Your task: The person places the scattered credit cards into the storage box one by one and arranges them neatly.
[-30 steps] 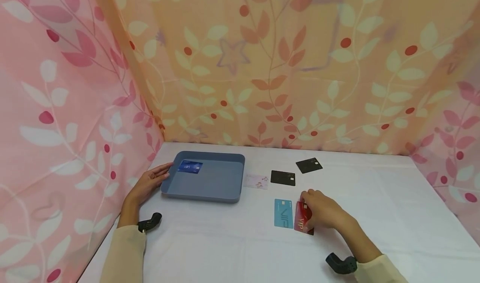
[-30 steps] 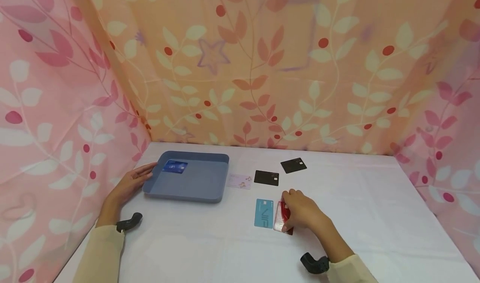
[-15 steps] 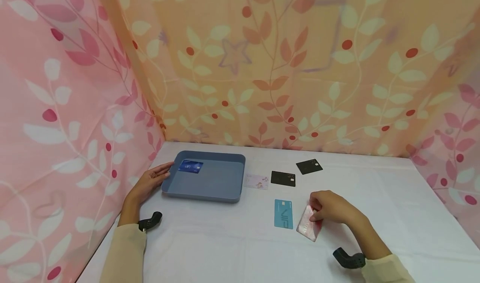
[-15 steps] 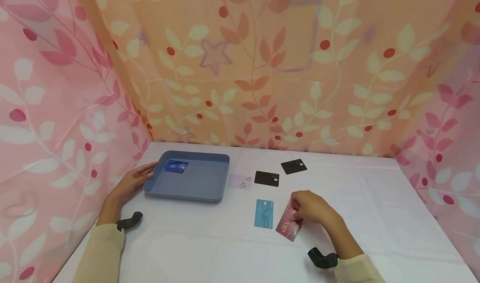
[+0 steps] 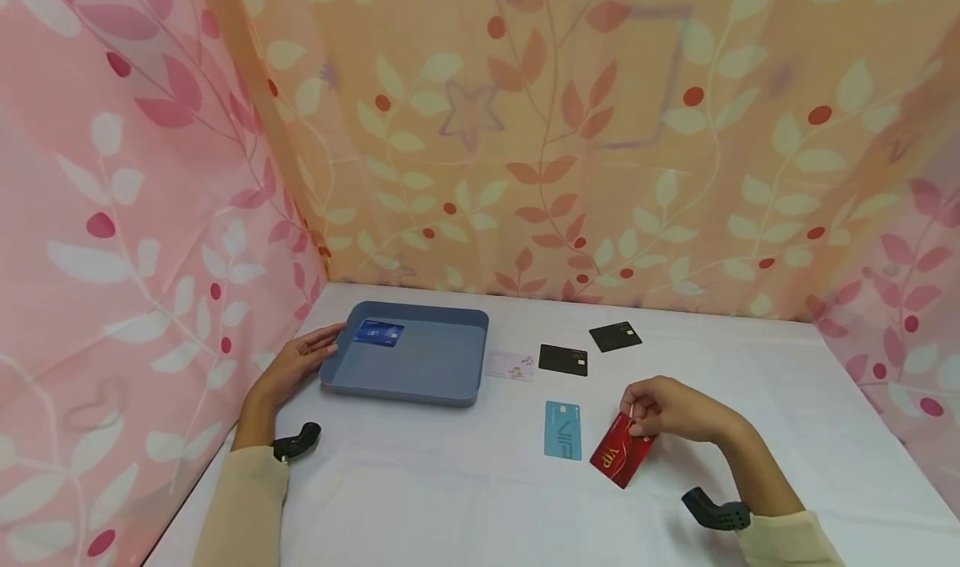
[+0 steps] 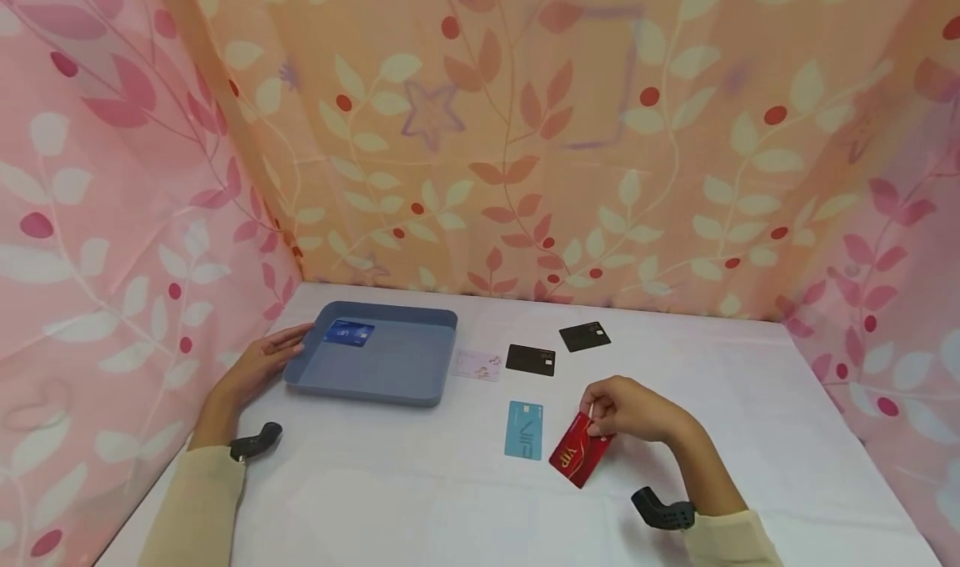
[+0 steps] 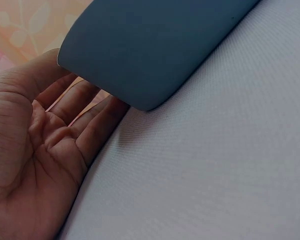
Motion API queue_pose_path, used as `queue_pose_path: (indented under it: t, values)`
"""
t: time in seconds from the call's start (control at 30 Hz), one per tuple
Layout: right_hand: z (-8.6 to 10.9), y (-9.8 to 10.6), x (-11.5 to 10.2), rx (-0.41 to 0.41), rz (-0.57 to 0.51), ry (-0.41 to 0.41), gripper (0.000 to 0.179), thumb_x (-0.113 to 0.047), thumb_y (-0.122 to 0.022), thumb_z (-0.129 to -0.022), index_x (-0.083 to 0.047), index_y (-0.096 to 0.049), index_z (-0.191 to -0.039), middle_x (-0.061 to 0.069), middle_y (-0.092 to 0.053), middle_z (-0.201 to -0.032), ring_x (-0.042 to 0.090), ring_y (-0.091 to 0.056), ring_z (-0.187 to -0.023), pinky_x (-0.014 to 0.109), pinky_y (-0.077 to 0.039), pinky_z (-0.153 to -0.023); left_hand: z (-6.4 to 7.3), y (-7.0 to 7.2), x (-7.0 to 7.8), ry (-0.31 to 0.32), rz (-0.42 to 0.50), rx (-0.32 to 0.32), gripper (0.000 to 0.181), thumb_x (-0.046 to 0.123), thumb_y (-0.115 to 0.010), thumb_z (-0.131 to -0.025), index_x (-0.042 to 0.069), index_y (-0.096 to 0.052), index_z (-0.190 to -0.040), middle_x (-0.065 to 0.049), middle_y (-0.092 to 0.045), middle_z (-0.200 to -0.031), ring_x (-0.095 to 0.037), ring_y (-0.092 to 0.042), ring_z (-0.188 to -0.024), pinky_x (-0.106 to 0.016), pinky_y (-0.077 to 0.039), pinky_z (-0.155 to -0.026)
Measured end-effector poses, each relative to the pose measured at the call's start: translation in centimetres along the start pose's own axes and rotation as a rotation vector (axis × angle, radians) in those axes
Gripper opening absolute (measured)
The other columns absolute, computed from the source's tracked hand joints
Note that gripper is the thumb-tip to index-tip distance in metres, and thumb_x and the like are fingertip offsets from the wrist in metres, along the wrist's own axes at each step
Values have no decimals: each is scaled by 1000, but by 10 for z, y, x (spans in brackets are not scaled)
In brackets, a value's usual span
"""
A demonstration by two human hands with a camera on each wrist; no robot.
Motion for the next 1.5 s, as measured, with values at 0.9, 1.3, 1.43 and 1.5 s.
queue_pose_path:
  t: [0.9,1.3,1.43,1.5]
  values:
    - [-5,-21,-42,126,-421,197,28,-8,-71,-95,4,-61,-118,23,-68,-99,28,-71,-87,40,-62,-78,1,0,-3,-18,10,-1,56,28,-58,-105,13,-41,-156,-15,-32,-163,-36,-30,-150,-18,-42,-103]
    - [-21,-43,-55,235,-518,81,42,-16,-68,-98,8,-54,-130,20,-71,-113,27,-71,-100,38,-61,-86,4,-3,4,-16,22,-6,56,26,-57,-105,10,-39,-157,-15,-31,-164,-37,-27,-151,-22,-38,-106]
    - [-24,-48,-58,237,-533,64,45,-18,-69,-98,9,-53,-131,20,-72,-115,29,-72,-101,37,-61,-86,5,-4,6,-15,11,-8,57,26,-56,-106,11,-38,-158,-15,-30,-164,-37,-26,-151,-28,-36,-109]
    - [-26,-50,-60,242,-542,55,43,-18,-68,-98,8,-55,-129,20,-73,-113,30,-73,-98,37,-61,-85,6,-5,6,-18,11,-11,57,26,-56,-106,11,-38,-158,-15,-30,-164,-37,-26,-151,-29,-36,-110]
Point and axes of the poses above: each hand's wrist, its own z-axis away from the middle knuckle, its own y-axis out of the back of the hand, x = y × z, the point moved 1 cm from there along -z, towards the middle knuckle
